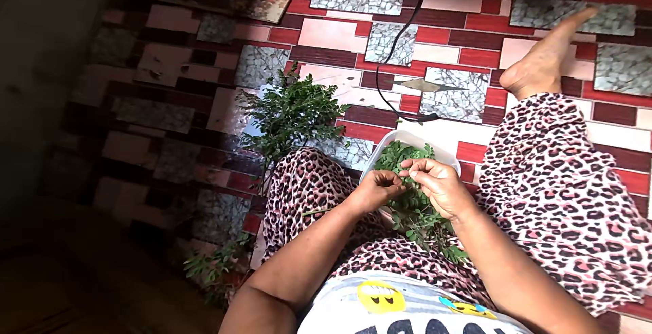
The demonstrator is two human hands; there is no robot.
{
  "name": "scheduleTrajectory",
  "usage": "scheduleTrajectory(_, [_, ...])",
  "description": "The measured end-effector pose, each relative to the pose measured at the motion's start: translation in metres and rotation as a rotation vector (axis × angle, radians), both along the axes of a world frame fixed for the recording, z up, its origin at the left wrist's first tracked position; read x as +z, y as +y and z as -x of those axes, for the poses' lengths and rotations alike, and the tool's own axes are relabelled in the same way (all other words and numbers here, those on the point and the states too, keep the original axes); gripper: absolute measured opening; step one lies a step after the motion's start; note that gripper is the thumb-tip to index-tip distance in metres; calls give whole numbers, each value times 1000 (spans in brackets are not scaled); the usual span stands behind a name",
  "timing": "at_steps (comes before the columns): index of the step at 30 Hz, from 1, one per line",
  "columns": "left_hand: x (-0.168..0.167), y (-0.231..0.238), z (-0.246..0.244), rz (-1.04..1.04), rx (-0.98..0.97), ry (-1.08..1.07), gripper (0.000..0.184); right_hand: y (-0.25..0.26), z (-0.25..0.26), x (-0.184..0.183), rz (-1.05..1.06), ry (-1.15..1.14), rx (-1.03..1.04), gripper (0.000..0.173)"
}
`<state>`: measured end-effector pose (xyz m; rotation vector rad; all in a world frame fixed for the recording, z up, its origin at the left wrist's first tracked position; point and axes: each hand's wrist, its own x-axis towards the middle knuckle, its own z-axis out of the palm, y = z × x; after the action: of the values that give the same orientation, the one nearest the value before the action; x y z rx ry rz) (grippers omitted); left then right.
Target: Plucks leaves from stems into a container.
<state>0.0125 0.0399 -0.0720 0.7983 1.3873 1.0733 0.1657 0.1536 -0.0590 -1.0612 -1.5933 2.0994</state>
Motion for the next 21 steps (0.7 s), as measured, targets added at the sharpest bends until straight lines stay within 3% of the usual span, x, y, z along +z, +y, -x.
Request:
scheduleTrajectory(6, [-2, 0, 1, -10, 17, 6, 13, -1, -3, -5, -299, -64, 160, 11])
scheduleTrajectory(11, [-1, 0, 0, -12, 9, 17, 15, -8, 0, -8, -452, -35, 170, 3])
scheduleTrajectory(17, [-2, 1, 0, 6, -7, 2, 14, -5, 2, -5, -128, 25, 11, 8])
scheduleTrajectory(21, [-3, 1, 1, 16, 59, -71, 12, 4, -2, -2, -67, -30, 25, 15])
